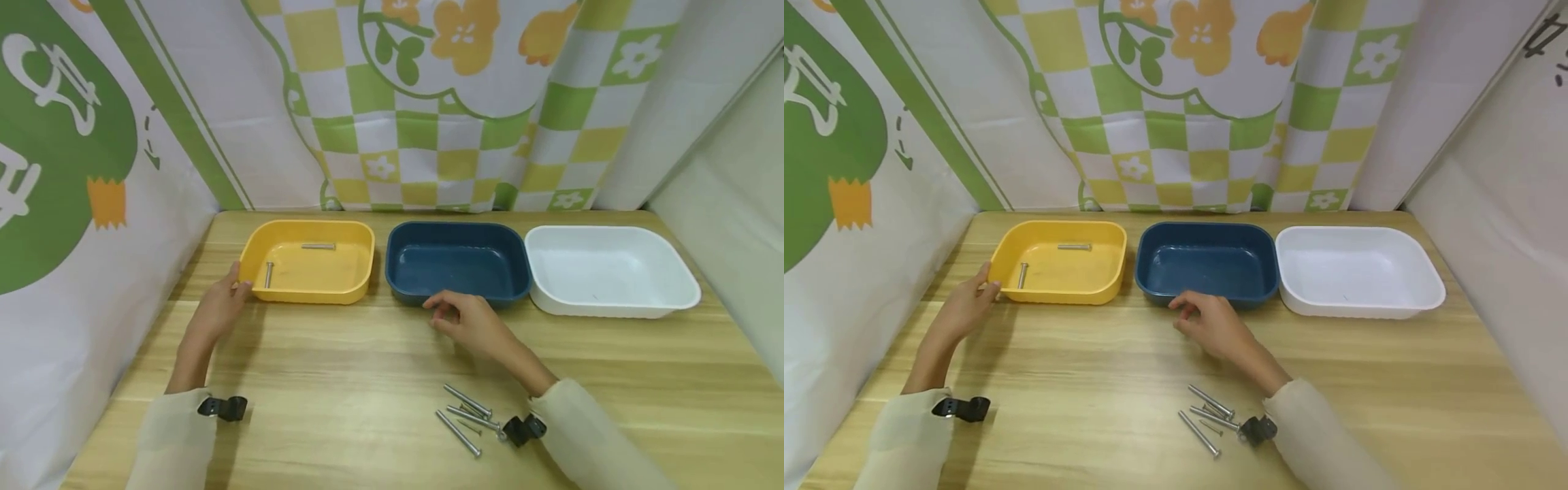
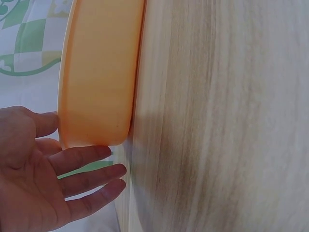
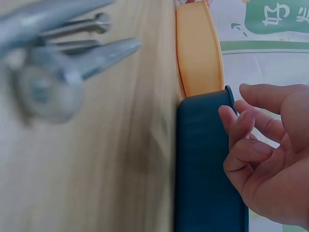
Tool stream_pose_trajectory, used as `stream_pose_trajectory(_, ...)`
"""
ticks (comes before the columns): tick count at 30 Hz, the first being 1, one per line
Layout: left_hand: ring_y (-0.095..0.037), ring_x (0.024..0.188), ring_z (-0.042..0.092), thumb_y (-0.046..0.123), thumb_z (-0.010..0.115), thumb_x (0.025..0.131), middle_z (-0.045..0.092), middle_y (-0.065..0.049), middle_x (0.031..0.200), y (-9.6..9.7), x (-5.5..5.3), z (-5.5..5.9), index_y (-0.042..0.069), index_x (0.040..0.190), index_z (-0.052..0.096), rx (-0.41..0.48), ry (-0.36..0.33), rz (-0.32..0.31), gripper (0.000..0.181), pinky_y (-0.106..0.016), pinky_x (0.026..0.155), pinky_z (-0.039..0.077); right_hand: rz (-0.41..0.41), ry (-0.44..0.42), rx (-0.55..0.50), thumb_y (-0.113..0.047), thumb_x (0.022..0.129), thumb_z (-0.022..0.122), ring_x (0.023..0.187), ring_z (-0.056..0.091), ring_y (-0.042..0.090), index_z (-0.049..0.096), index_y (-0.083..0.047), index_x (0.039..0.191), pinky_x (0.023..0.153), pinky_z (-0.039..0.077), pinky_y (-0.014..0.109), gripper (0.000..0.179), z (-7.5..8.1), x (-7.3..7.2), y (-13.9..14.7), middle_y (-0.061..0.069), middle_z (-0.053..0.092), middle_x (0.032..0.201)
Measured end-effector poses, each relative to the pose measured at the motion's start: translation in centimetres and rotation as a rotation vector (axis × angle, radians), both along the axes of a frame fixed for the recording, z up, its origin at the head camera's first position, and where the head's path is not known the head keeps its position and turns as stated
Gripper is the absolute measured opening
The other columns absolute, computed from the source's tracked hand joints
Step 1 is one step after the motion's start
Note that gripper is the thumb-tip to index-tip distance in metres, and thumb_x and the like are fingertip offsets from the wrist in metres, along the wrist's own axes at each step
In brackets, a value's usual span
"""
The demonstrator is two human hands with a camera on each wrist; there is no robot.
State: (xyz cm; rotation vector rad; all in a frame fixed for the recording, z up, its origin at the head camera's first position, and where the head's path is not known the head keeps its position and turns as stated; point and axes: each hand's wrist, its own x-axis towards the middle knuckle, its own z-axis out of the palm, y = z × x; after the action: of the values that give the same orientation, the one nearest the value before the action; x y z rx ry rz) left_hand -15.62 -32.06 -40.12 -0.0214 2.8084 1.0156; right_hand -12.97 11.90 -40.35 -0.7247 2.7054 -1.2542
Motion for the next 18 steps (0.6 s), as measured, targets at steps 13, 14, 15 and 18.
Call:
stream_pose_trajectory(13, -0.054, 0.133, 0.037, 0.031, 0.032, 0.111, 0.025, -0.037, 0.152, -0.1, 0.1, 0.3, 0.001, 0.157, -0.002, 0.028, -0.029, 0.01, 0.065, -0.065, 0.104, 0.033, -0.05, -0.164, -0.027, -0.003, 0.089, 0.073, 0.059, 0.052, 0.014, 0.063, -0.001, 0.125, 0.054, 0.044, 0.027, 0.037, -1.5, 2.6, 3.5, 0.001, 0.064, 0.087)
stream_pose_trajectory(14, -0.053, 0.133, 0.036, 0.031, 0.032, 0.111, 0.023, -0.036, 0.153, -0.1, 0.1, 0.3, 0.002, 0.157, -0.002, 0.035, -0.034, 0.013, 0.065, -0.065, 0.105, 0.033, -0.058, -0.163, -0.027, -0.002, 0.088, 0.074, 0.059, 0.052, 0.014, 0.063, 0.0, 0.125, 0.054, 0.044, 0.026, 0.038, -1.6, 2.8, 3.8, 0.001, 0.064, 0.086)
stream_pose_trajectory(15, -0.053, 0.134, 0.036, 0.031, 0.032, 0.111, 0.022, -0.035, 0.154, 0.0, 0.0, 0.3, 0.002, 0.157, -0.003, 0.04, -0.037, 0.015, 0.065, -0.065, 0.105, 0.032, -0.065, -0.16, -0.028, -0.001, 0.088, 0.074, 0.06, 0.052, 0.014, 0.063, 0.0, 0.125, 0.053, 0.044, 0.026, 0.039, -1.7, 3.0, 4.1, 0.001, 0.063, 0.085)
stream_pose_trajectory(18, -0.053, 0.134, 0.036, 0.032, 0.031, 0.111, 0.023, -0.035, 0.154, 0.1, 0.0, 0.3, 0.003, 0.157, -0.003, 0.032, -0.033, 0.012, 0.065, -0.065, 0.105, 0.032, -0.083, -0.155, -0.025, -0.001, 0.086, 0.075, 0.061, 0.052, 0.014, 0.063, 0.0, 0.125, 0.054, 0.044, 0.026, 0.041, -2.0, 3.5, 4.7, 0.0, 0.063, 0.084)
